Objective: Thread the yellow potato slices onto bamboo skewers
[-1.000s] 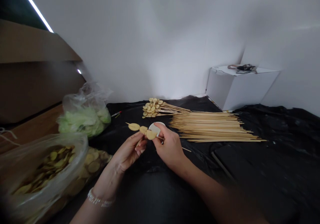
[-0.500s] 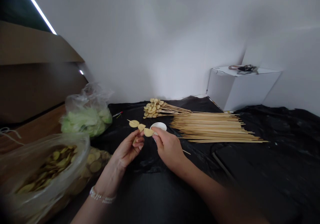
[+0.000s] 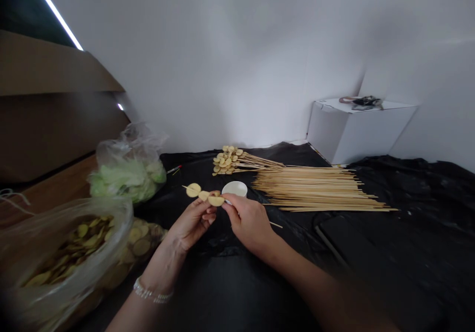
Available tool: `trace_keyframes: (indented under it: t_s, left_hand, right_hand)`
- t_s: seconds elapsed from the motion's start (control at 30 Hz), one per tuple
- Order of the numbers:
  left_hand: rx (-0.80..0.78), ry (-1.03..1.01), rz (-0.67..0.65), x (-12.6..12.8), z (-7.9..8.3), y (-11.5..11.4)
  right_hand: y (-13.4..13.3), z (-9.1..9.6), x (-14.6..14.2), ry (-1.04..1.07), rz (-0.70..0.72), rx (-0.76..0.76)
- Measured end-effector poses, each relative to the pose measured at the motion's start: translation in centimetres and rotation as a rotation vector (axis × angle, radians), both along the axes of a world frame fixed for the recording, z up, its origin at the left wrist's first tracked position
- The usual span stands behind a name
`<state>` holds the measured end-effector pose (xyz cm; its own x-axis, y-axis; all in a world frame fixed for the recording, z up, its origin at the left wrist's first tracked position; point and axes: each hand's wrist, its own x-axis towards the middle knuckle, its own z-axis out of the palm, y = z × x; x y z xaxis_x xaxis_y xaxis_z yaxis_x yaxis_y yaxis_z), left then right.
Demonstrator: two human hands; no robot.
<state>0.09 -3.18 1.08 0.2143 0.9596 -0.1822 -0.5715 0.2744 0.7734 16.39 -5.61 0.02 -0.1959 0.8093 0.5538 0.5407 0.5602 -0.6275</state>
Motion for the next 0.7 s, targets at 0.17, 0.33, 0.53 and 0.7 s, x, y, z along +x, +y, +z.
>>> trace_keyframes:
  t_s: [0.17, 0.33, 0.53, 0.7]
  left_hand:
    - [0.061, 0.129, -0.060, 0.6, -0.1, -0.5]
    - [0.062, 0.087, -0.021, 0.4, 0.2, -0.4]
    - [-0.007, -0.074, 0.125, -1.3, 0.3, 0.8]
    - [-0.036, -0.099, 0.220, -2.2, 0.1, 1.6]
  right_hand:
    - [0.0, 0.1, 0.1, 0.017, 0.047, -0.026]
    - [0.2, 0.2, 0.2, 0.038, -0.026, -0.017]
    - [0.4, 0.4, 0.5, -0.063, -0.085, -0.085]
    - [0.4, 0.6, 0.9, -0.121, -0.074, -0.163]
